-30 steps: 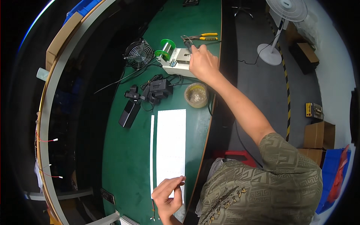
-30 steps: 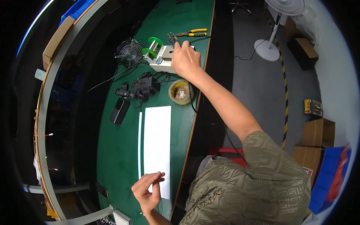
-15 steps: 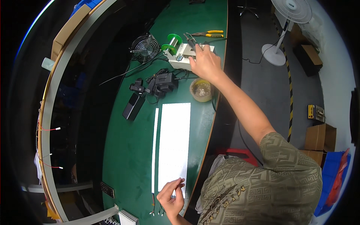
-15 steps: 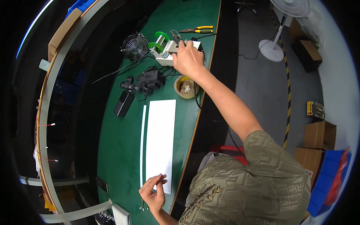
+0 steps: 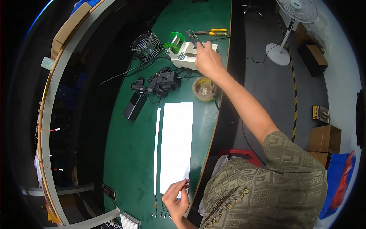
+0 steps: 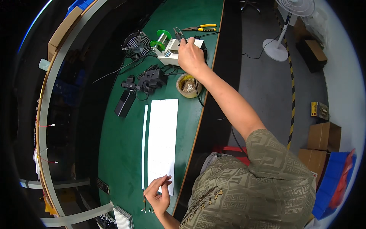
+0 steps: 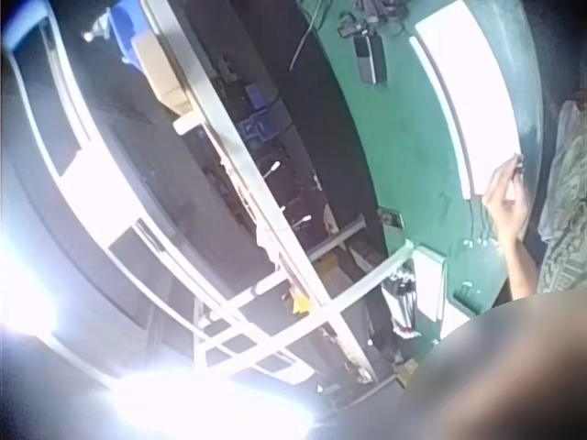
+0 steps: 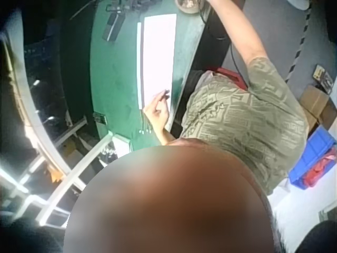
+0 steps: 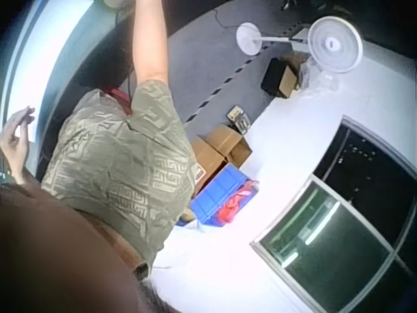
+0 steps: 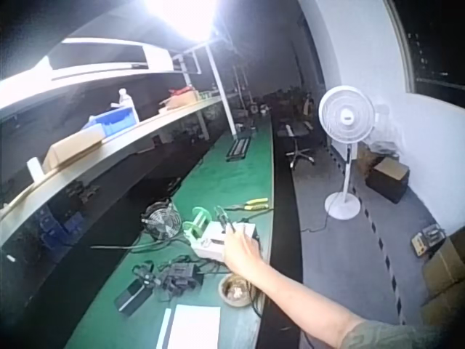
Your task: The person solders wires onto an LED strip using a soldering iron and solder wire.
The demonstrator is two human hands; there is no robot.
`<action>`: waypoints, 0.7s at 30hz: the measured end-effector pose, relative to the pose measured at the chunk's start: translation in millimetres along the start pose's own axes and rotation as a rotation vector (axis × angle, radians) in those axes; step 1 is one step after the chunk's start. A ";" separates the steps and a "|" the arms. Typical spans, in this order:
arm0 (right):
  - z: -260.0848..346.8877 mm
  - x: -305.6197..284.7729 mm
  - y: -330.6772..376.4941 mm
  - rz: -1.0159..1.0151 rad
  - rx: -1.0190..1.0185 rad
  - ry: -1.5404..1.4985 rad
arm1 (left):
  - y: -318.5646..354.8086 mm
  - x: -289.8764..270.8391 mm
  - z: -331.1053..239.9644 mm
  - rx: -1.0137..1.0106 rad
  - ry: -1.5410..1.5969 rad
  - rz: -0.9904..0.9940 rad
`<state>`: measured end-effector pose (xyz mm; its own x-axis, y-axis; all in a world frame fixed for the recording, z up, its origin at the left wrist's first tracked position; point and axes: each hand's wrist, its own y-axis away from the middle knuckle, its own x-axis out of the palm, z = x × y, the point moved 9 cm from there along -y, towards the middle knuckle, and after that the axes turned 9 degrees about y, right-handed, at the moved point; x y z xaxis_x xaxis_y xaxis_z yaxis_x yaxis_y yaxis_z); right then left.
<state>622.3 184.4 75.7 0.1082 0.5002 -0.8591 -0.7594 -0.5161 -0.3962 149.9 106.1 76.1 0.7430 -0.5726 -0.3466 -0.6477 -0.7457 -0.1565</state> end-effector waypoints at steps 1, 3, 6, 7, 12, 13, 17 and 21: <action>0.5 -1.3 0.1 -0.007 -0.003 0.002 | 0.3 -0.6 -0.9 0.006 -0.006 -0.008; -0.4 -4.7 2.8 -0.008 -0.009 -0.005 | 2.0 -0.5 -0.7 0.001 -0.017 -0.009; -4.7 -12.6 8.5 -0.002 -0.016 -0.003 | 4.7 0.4 0.9 -0.011 -0.020 -0.008; -5.9 -15.8 10.3 -0.005 -0.018 -0.004 | 5.3 0.8 1.2 -0.011 -0.020 -0.006; -7.8 -28.6 15.0 -0.008 -0.029 0.008 | 7.1 -0.2 2.0 -0.024 -0.015 -0.022; -8.5 -30.4 15.3 -0.008 -0.028 0.028 | 7.9 -1.5 2.7 -0.032 -0.005 -0.037; -10.2 -34.5 17.2 -0.001 -0.047 0.092 | 14.7 -6.0 7.9 -0.063 0.022 -0.090; -9.6 -40.7 18.4 -0.020 -0.057 0.153 | 22.3 -9.6 11.7 -0.060 0.025 -0.120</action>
<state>610.1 147.8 100.3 0.2227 0.4014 -0.8884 -0.7190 -0.5477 -0.4277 126.3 98.9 65.1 0.8192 -0.4856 -0.3051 -0.5429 -0.8281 -0.1397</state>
